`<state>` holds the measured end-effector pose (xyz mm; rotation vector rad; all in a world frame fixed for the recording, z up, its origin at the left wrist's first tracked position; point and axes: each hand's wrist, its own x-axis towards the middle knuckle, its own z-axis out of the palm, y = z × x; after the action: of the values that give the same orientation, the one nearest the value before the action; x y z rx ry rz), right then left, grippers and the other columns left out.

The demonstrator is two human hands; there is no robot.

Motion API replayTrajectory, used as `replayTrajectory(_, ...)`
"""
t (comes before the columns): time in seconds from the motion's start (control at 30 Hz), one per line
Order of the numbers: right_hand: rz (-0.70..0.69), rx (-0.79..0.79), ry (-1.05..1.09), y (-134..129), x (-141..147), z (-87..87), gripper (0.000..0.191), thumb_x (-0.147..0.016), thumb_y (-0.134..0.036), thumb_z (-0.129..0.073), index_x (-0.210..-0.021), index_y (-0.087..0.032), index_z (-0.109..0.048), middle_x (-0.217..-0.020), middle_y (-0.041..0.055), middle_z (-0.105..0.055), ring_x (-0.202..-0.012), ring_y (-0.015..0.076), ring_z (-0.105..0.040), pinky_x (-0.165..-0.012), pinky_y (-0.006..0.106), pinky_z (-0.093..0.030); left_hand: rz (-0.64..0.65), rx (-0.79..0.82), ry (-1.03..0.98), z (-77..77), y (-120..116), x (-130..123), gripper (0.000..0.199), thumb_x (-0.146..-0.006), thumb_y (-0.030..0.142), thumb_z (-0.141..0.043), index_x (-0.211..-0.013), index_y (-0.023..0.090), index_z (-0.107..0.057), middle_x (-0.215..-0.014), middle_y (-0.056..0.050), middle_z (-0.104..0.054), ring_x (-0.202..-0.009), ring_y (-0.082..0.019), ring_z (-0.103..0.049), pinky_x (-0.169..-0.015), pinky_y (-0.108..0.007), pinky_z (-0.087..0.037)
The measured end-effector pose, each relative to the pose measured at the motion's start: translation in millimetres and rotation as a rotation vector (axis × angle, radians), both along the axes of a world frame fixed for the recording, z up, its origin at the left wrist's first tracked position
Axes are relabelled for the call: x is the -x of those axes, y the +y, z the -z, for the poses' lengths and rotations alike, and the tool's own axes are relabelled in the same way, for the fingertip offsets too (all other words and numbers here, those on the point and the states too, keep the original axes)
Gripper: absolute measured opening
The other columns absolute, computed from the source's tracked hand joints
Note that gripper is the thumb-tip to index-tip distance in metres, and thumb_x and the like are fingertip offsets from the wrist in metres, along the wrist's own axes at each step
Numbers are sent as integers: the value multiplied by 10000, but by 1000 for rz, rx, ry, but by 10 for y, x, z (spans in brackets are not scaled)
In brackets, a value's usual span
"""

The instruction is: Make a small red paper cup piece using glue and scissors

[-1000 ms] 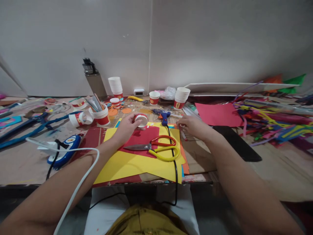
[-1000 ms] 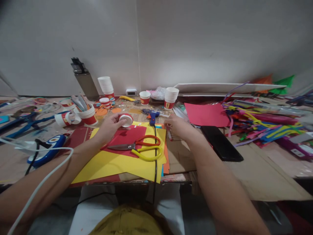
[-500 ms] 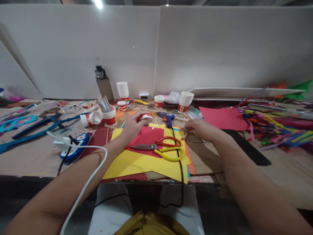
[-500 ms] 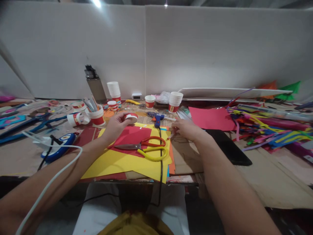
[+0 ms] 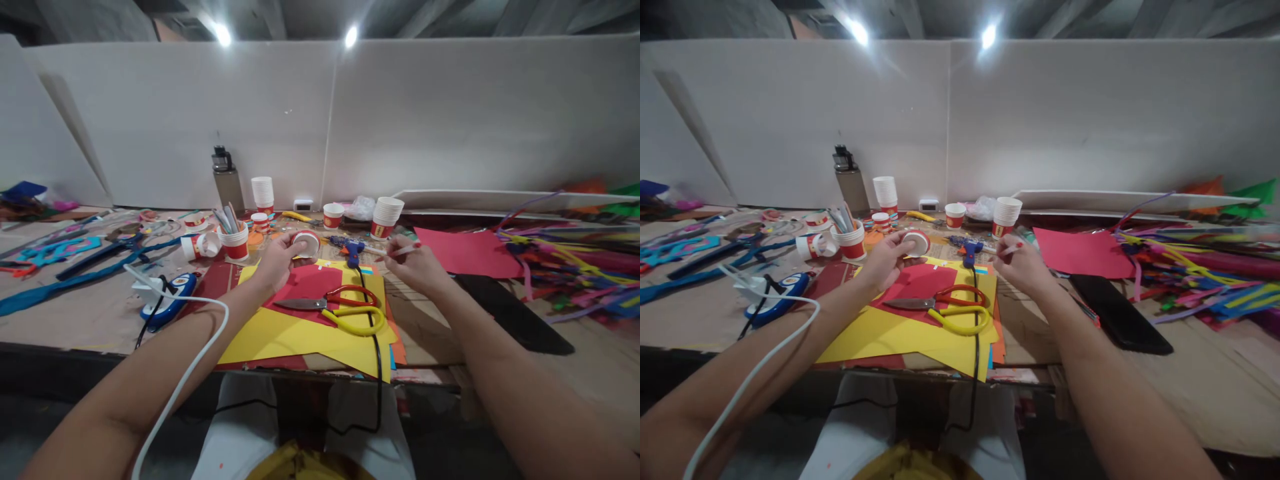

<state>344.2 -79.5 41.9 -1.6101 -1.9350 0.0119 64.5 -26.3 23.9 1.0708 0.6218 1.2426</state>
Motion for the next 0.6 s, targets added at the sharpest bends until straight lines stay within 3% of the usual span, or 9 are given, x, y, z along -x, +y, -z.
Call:
replayTrajectory(0.1, -62, -39, 41, 17, 129, 91, 67, -779, -257, -533, -766, -218, -480, -685, 3, -563, -621, 151, -514, -572, 266, -375, 60, 244, -235, -80, 2, 4, 174, -775, 159, -647, -947, 155, -621, -884, -38, -709, -833, -161, -681, -836, -362, -572)
replayTrajectory(0.17, -109, -74, 91, 38, 182, 148, 57, -788, -257, -528, -768, -215, -494, -697, 5, -569, -631, 153, -520, -589, 272, -385, 40, 302, -339, -151, -1, 18, 115, -810, 136, -604, -924, 140, -620, -823, -42, -717, -832, -165, -693, -894, -394, -550)
replayTrajectory(0.4, -119, -129, 165, 28, 225, 139, 49, -783, -240, -543, -763, -214, -506, -712, 18, -578, -659, 166, -531, -598, 282, -389, 59, 246, -507, -274, 24, 81, 114, -891, 142, -513, -882, 131, -626, -795, -47, -723, -863, -152, -696, -938, -402, -519)
replayTrajectory(0.5, -126, -132, 196, 6, 229, 122, 58, -807, -256, -542, -773, -210, -531, -715, 19, -584, -649, 163, -530, -599, 287, -391, 16, 216, -432, -221, 66, 90, 81, -861, 141, -553, -908, 146, -619, -826, -40, -723, -855, -154, -694, -876, -366, -544)
replayTrajectory(0.6, -131, -149, 256, 15, 228, 154, 110, -841, -309, -550, -806, -206, -566, -732, 23, -606, -659, 166, -538, -611, 293, -399, -39, 87, -278, -156, 93, 96, 162, -775, 128, -654, -923, 171, -603, -843, -8, -708, -806, -145, -685, -819, -345, -561)
